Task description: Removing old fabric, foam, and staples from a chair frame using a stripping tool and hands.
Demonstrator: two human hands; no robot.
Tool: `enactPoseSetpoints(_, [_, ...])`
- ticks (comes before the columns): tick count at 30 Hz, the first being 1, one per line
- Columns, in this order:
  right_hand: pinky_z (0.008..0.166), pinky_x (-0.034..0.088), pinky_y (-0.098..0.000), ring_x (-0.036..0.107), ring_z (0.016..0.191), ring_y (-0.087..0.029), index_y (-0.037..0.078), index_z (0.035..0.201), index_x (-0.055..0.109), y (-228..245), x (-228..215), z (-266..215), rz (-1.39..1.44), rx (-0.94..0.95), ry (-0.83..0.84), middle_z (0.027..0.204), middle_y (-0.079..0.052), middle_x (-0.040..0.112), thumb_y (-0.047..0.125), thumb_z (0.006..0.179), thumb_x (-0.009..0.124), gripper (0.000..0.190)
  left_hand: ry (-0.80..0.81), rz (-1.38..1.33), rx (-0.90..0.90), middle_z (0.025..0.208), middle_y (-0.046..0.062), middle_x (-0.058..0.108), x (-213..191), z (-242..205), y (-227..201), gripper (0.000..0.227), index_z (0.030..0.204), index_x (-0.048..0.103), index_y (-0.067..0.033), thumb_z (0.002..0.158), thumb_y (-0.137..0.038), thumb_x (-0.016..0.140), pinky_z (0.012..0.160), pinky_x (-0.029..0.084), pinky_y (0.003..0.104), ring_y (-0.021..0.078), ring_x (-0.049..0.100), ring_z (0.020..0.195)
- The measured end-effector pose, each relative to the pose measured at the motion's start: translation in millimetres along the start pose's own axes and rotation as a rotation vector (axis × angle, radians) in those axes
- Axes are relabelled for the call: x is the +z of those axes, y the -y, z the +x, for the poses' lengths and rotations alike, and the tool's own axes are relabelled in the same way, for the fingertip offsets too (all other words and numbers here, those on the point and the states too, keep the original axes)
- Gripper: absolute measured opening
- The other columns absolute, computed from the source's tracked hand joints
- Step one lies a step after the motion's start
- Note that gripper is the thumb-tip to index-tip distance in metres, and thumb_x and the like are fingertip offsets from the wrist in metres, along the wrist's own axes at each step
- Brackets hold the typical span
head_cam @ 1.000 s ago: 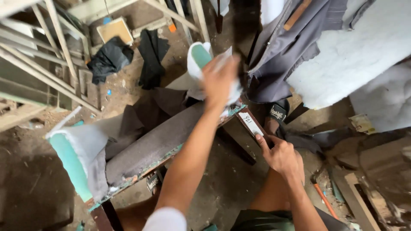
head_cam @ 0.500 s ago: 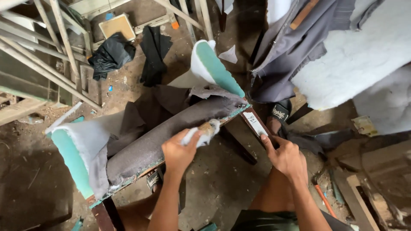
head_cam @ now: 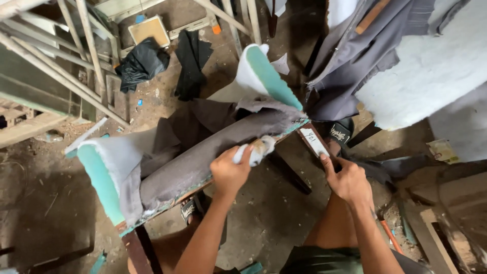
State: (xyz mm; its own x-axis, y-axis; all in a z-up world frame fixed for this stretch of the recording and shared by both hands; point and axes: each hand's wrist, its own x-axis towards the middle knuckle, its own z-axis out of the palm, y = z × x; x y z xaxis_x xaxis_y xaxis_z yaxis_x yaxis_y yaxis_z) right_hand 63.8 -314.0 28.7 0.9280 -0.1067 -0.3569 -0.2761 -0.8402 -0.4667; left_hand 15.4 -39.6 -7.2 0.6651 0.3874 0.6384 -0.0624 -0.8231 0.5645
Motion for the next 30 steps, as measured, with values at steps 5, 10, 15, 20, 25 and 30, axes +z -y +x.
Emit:
enactPoseSetpoints(5, [0.079,0.06,-0.0506,0.073,0.088,-0.039,0.021,0.108,0.076,-15.2,26.1,13.0,-0.112,-0.019,-0.19,0.09,-0.014,0.077,0.074,0.091,0.053,0.06,0.215,0.056,-0.175,0.057,0.018,0.065,10.5,-43.2,-29.7,0.036,0.081,0.073,-0.006,0.093,-0.039,0.064,0.05,0.052,0.049,0.041,0.068,0.057])
enactPoseSetpoints(10, [0.081,0.049,-0.0403,0.064,0.091,-0.03,0.01,0.103,0.069,49.1,63.3,-73.0,0.461,-0.6,-0.428,0.096,-0.011,0.067,0.025,0.089,0.06,0.022,0.393,0.008,-0.193,0.087,0.017,0.071,-11.0,-28.6,-15.7,0.038,0.1,0.07,-0.007,0.099,-0.039,0.049,0.076,0.048,0.044,0.0368,0.068,0.084])
enactPoseSetpoints(15, [0.073,0.047,-0.0377,0.063,0.087,-0.021,0.004,0.108,0.066,87.3,124.4,-57.4,1.026,-0.035,0.017,0.101,-0.011,0.068,0.037,0.091,0.063,0.037,0.717,-0.077,-0.081,0.097,0.033,0.068,-46.7,-11.3,-57.2,0.04,0.116,0.062,0.0105,0.099,-0.018,0.04,0.086,0.053,0.05,0.0471,0.068,0.094])
enactPoseSetpoints(20, [0.033,0.053,-0.0432,0.061,0.039,-0.028,-0.004,0.074,0.058,116.5,144.5,-55.5,1.555,0.307,0.121,0.059,-0.018,0.061,0.03,0.093,0.07,0.04,0.422,0.337,0.247,0.097,0.013,0.061,-81.9,64.1,-48.8,0.032,0.107,0.074,-0.0091,0.094,-0.036,0.061,0.081,0.052,0.043,0.0357,0.06,0.095])
enactPoseSetpoints(25, [0.036,0.055,-0.043,0.063,0.043,-0.026,0.0,0.078,0.059,147.9,168.2,-52.2,1.493,0.471,-0.052,0.059,-0.015,0.062,0.043,0.095,0.063,0.046,0.924,0.219,-0.279,0.132,0.026,0.055,-44.7,107.7,27.4,0.088,0.146,0.045,-0.0002,0.092,-0.071,0.042,0.106,0.041,0.054,0.0452,0.052,0.126])
enactPoseSetpoints(30, [0.037,0.053,-0.0399,0.063,0.043,-0.023,0.001,0.069,0.063,96.1,198.1,-13.0,1.178,0.313,-0.231,0.055,-0.017,0.062,0.041,0.094,0.067,0.047,1.118,0.386,-0.353,0.124,0.021,0.067,-29.9,98.6,48.8,0.101,0.137,0.058,-0.0044,0.086,-0.087,0.031,0.098,0.05,0.05,0.0398,0.064,0.115])
